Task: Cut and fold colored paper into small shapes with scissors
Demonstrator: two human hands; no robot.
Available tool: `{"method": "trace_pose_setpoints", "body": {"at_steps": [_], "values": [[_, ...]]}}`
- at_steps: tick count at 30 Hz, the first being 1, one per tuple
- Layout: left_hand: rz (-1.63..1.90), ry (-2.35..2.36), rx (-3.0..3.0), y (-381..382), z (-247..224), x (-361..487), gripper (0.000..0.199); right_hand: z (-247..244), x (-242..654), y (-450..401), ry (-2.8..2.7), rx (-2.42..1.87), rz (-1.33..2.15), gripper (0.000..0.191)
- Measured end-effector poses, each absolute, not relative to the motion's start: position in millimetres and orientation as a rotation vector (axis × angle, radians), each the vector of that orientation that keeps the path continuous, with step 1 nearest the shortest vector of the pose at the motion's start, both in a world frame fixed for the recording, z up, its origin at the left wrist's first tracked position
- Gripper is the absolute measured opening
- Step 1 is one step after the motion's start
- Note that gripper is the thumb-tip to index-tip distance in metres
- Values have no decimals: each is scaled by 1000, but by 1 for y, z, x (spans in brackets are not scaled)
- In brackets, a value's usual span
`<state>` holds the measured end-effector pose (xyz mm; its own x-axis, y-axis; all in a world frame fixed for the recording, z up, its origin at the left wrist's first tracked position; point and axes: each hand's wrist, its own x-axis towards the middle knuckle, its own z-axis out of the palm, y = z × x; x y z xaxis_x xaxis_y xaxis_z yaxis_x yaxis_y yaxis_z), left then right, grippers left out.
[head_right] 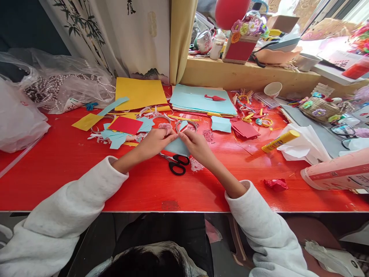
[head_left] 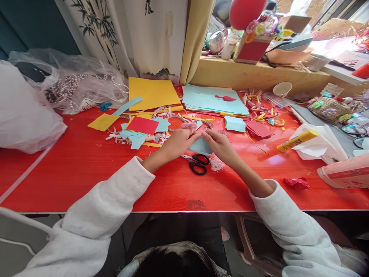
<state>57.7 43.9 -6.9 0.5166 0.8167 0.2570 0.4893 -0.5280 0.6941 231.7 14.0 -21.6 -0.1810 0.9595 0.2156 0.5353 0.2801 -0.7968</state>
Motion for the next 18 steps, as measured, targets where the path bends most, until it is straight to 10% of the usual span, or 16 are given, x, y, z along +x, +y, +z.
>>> {"method": "trace_pose_setpoints", "body": {"at_steps": [18], "values": [[660,1096,2168,45,-8,57,27,-22,231,15,-1854,-1364,654,33]]}}
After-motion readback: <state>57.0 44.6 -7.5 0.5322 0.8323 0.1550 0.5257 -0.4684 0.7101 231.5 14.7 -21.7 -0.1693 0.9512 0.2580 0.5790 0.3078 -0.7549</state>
